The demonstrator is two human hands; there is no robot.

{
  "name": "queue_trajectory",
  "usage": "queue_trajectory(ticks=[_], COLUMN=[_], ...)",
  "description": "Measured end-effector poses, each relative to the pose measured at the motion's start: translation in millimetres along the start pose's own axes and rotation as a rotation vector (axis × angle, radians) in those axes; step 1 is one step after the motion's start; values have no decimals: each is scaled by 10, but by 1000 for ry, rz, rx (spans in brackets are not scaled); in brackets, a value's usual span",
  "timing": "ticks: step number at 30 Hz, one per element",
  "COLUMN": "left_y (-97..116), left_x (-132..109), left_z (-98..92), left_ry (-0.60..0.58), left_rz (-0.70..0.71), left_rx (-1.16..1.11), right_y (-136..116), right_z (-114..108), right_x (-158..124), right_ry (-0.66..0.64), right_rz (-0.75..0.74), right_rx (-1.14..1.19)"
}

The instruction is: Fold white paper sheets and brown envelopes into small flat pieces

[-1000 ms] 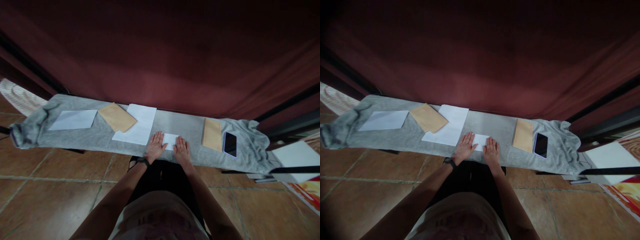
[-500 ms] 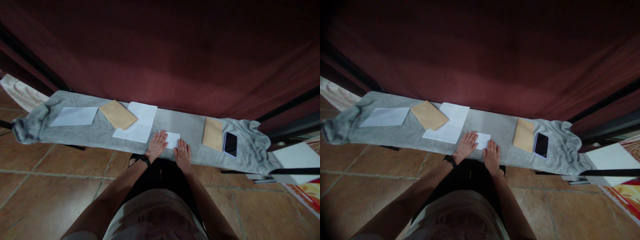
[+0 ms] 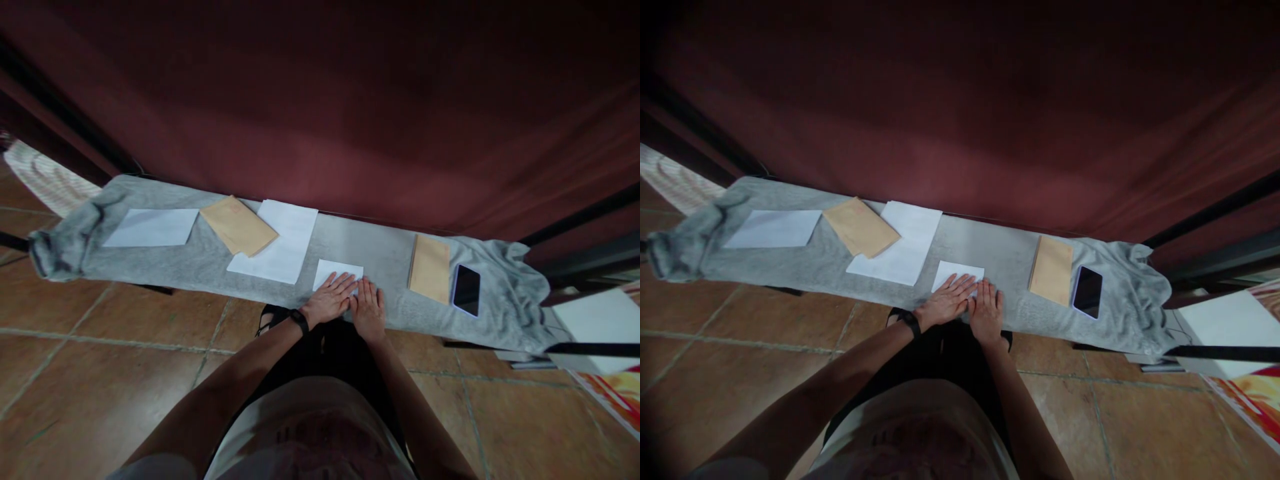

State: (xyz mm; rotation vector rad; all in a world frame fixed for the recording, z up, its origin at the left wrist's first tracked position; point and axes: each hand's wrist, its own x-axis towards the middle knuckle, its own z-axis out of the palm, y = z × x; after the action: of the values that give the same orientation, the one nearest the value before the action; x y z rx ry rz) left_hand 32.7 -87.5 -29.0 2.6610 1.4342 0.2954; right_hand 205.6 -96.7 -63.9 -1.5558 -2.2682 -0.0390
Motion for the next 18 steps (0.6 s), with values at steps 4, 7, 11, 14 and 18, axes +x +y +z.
queue_trajectory(ticks=[4,7,11,14,18], left_y=[10,37,51,38,12], left_x=[27,73,153,218,319], left_z=[7,35,78,107,131], left_ry=[-21,-48,-65,-56,-67], left_rz=[-23,-59,-76,-88,-101], left_rx=[-15,-23,-39,-47,-57], right_y=[-2,1,9,11,8], right_z=[4,-10,-28,-36,-50], right_x=[-32,-70,-121,-153,-202], right_ry=[1,-7,-19,-18,6], right_rz=[4,-6,-11,-20,-36], right_rx=[-18,-25,-19,-10,12])
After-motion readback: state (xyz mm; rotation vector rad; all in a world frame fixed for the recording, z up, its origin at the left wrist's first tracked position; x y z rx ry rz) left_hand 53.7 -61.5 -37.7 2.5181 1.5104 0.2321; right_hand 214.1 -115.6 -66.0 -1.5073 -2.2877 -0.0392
